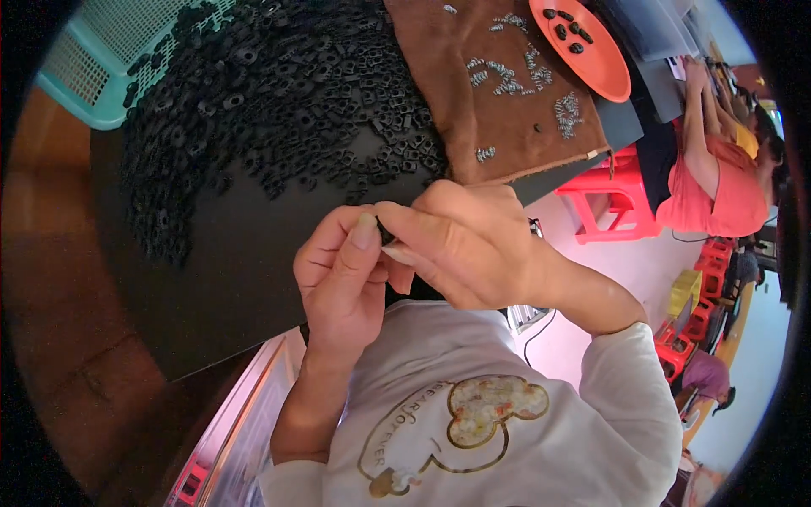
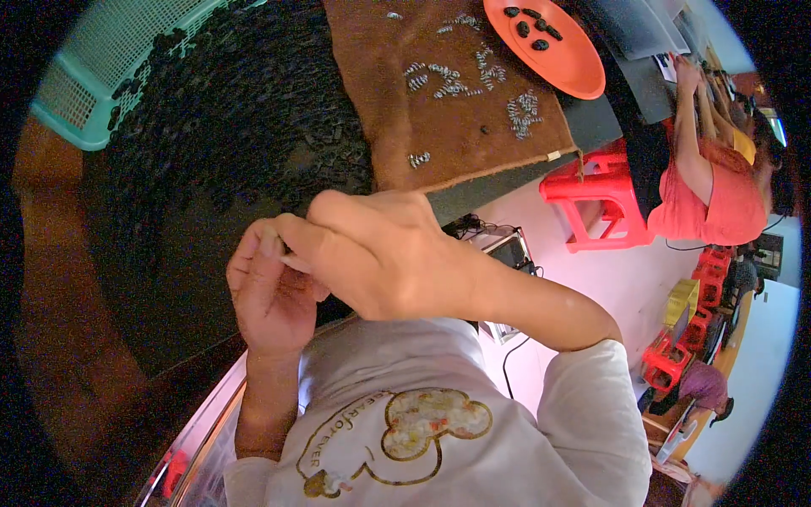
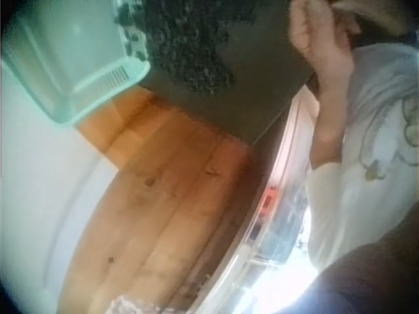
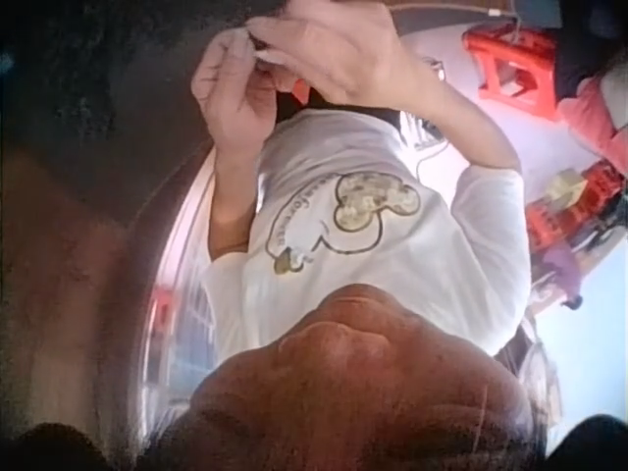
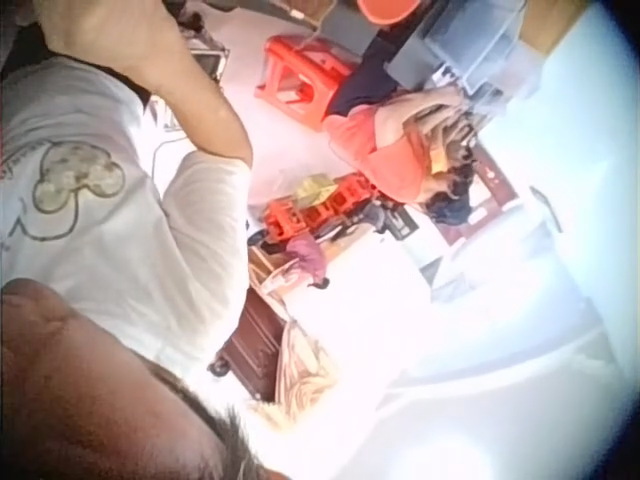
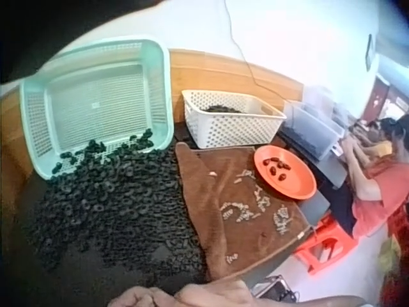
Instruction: Sorting and inspecting small black plastic components at a workbench.
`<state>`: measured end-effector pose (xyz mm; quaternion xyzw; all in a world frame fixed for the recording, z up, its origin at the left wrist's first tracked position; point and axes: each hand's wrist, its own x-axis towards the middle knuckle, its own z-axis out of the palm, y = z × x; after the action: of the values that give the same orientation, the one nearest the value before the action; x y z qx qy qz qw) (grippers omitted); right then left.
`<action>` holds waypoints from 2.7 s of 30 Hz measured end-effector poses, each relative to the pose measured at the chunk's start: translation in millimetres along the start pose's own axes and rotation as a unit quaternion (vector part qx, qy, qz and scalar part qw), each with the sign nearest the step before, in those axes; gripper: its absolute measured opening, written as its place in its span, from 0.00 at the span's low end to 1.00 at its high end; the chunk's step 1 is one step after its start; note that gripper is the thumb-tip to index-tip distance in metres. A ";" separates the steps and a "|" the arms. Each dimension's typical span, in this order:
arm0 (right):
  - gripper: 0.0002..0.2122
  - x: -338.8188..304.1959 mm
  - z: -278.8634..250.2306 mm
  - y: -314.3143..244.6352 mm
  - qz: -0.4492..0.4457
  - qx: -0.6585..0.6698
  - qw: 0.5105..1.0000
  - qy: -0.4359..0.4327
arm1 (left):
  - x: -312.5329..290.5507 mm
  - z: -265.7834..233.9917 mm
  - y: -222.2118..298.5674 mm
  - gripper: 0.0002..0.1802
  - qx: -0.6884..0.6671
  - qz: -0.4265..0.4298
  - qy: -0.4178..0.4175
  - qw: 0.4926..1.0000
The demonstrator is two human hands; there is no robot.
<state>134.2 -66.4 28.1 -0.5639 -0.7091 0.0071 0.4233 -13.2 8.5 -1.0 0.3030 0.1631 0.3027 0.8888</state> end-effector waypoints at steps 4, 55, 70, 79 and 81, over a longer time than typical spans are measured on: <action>0.16 -3.6 5.8 0.8 -0.048 -0.036 0.998 0.024 | -3.2 0.8 0.7 0.11 0.035 0.010 0.020 0.999; 0.07 90.5 21.3 55.1 -0.052 -0.184 0.945 -0.267 | -3.5 -7.1 17.7 0.12 0.155 0.077 0.010 0.985; 0.09 69.8 4.0 45.6 -0.049 -0.167 0.967 -0.189 | -10.7 -4.0 8.2 0.17 0.165 0.085 0.048 0.982; 0.40 28.0 -116.8 50.8 0.255 0.541 0.770 0.223 | -9.8 -0.7 9.6 0.17 0.171 0.085 0.042 0.981; 0.41 12.1 -138.9 66.8 0.252 0.579 0.724 0.277 | -8.0 -1.8 11.0 0.17 0.180 0.074 0.027 0.980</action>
<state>271.7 -97.3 91.8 -0.3443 -0.2499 0.3662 0.8276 -25.1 11.2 5.5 0.4613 0.2161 0.3418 0.7898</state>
